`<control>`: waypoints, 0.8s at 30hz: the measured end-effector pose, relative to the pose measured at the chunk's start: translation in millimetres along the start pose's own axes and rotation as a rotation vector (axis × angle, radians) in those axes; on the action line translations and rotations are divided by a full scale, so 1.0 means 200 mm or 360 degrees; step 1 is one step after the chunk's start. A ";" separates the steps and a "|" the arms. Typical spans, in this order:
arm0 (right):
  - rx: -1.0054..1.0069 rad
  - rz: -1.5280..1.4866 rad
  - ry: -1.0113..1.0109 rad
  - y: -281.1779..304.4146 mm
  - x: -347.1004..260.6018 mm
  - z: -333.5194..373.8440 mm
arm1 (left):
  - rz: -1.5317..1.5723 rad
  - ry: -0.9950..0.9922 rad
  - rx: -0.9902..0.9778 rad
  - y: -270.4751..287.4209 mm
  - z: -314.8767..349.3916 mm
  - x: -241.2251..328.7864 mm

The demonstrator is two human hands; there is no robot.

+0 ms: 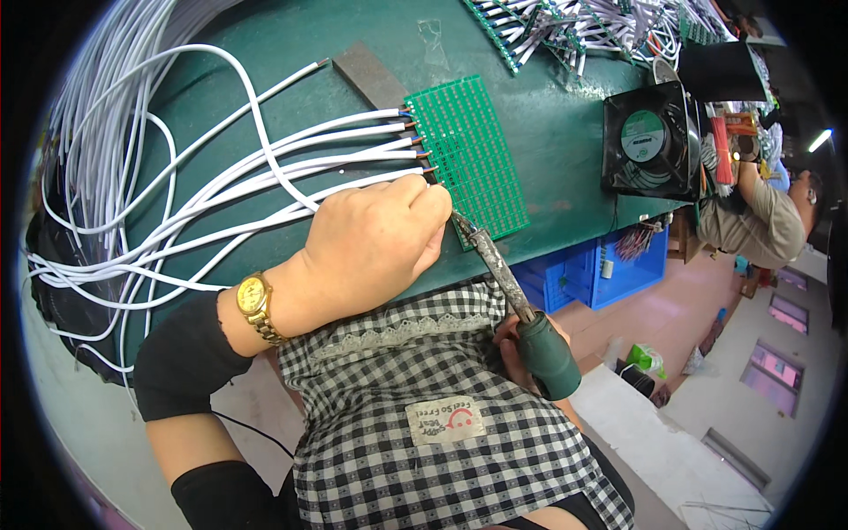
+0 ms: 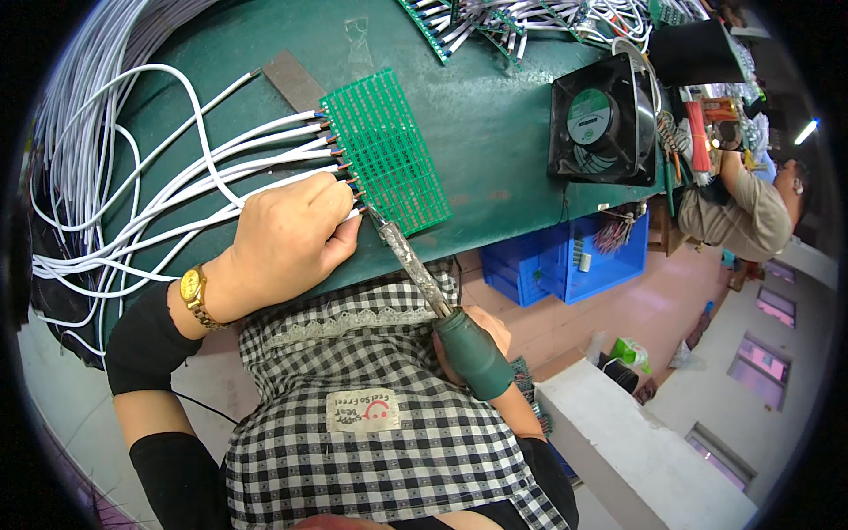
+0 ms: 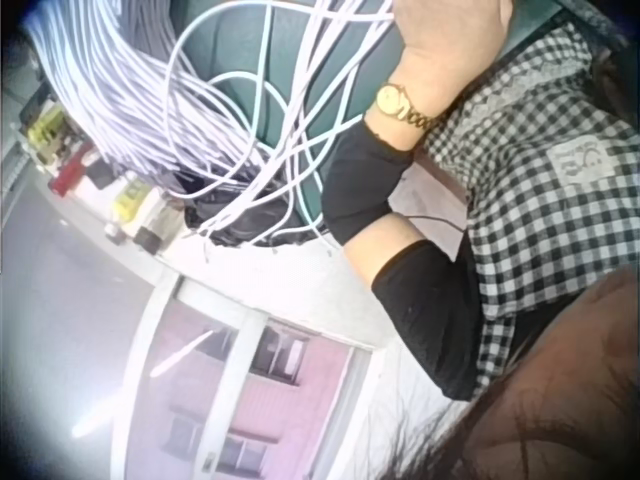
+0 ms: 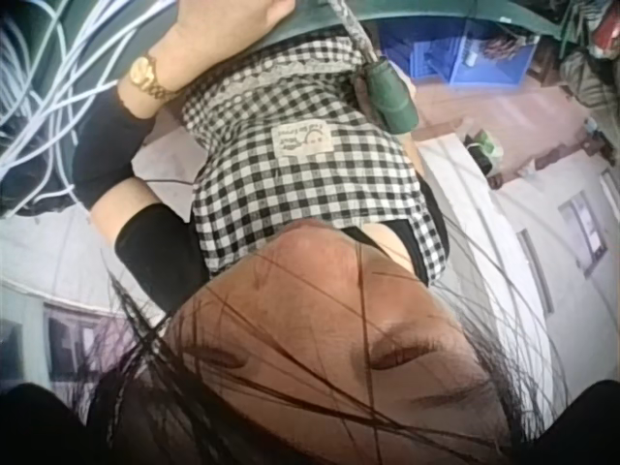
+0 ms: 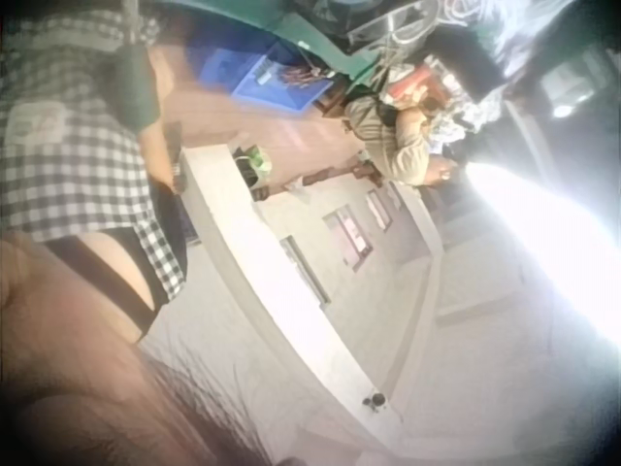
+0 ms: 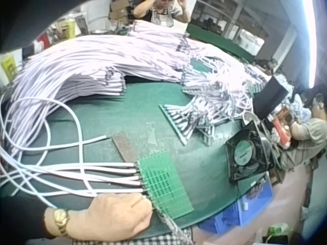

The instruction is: The person positions wires onto the edge of a circuit board and solders them in place using a soldering gun.

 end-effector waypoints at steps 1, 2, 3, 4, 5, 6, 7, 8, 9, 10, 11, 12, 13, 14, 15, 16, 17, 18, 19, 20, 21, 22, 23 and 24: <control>-0.0004 -0.0002 0.0008 0.02 -0.01 -0.01 | -0.0008 0.0004 0.0002 0.00 0.00 0.00; -0.0058 0.0146 0.0096 0.04 -0.04 -0.02 | -0.0010 0.0003 -0.0012 0.00 0.01 0.00; -0.0111 0.0294 0.0184 0.05 -0.05 -0.03 | -0.0013 0.0002 -0.0026 0.00 0.01 0.00; -0.0109 0.0301 0.0185 0.04 -0.05 -0.02 | -0.0010 0.0000 -0.0019 0.00 0.01 0.00; -0.0036 0.0057 0.0166 0.04 -0.03 -0.01 | -0.0003 -0.0002 -0.0021 0.00 0.01 0.00; 0.0035 -0.0187 0.0146 0.04 -0.02 0.00 | 0.0004 -0.0005 -0.0023 0.00 0.01 0.00; 0.0036 -0.0187 0.0147 0.04 -0.03 -0.01 | 0.0003 -0.0005 -0.0022 0.00 0.01 0.00; 0.0025 -0.0194 0.0112 0.04 -0.05 -0.02 | -0.0009 -0.0002 -0.0033 0.00 0.01 0.00; 0.0015 -0.0201 0.0078 0.04 -0.07 -0.03 | -0.0020 0.0003 -0.0043 0.00 0.01 0.00; 0.0014 -0.0199 0.0081 0.03 -0.06 -0.03 | -0.0022 0.0003 -0.0040 0.00 0.01 0.00; 0.0062 -0.0200 0.0113 0.02 -0.05 -0.02 | -0.0015 -0.0005 -0.0038 0.00 0.01 0.00; 0.0109 -0.0201 0.0147 0.01 -0.05 -0.02 | -0.0010 -0.0012 -0.0036 0.01 0.01 0.00; 0.0106 -0.0203 0.0150 0.01 -0.05 -0.02 | -0.0014 -0.0008 -0.0036 0.01 0.01 0.00; 0.0065 -0.0246 0.0125 0.01 -0.04 -0.02 | -0.0022 -0.0023 -0.0034 0.01 0.01 0.00; 0.0024 -0.0289 0.0101 0.01 -0.04 -0.03 | -0.0031 -0.0038 -0.0031 0.01 0.01 0.00; 0.0025 -0.0290 0.0104 0.01 -0.04 -0.02 | -0.0035 -0.0039 -0.0031 0.01 0.01 0.00; -0.0001 -0.0440 0.0036 0.01 -0.03 -0.02 | -0.0043 -0.0048 -0.0038 0.01 0.01 0.00; -0.0027 -0.0590 -0.0031 0.01 -0.03 -0.02 | -0.0053 -0.0058 -0.0045 0.00 0.01 0.00; -0.0040 -0.0595 -0.0016 0.01 -0.04 -0.02 | -0.0069 -0.0047 -0.0041 0.01 0.01 0.00; -0.0024 -0.0729 -0.0076 0.01 -0.05 -0.02 | -0.0066 -0.0056 -0.0054 0.01 0.02 0.00; -0.0009 -0.0864 -0.0137 0.00 -0.05 -0.01 | -0.0064 -0.0066 -0.0068 0.00 0.02 0.00; -0.0040 -0.0871 -0.0106 0.00 -0.06 0.00 | -0.0099 -0.0042 -0.0057 0.02 0.03 0.00; -0.0060 -0.0917 -0.0083 0.00 -0.07 0.01 | -0.0071 -0.0064 -0.0033 0.02 0.04 0.00; -0.0081 -0.0964 -0.0061 0.01 -0.07 0.02 | -0.0045 -0.0086 -0.0010 0.02 0.05 0.00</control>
Point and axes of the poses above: each hand's wrist, its own z-axis away from the middle knuckle, its own y-axis out of the back of the hand, x = y × z, the point moved 3 cm from there along -z, towards the middle knuckle, and after that the axes turned 9 degrees about -y, right-handed, at the moved point
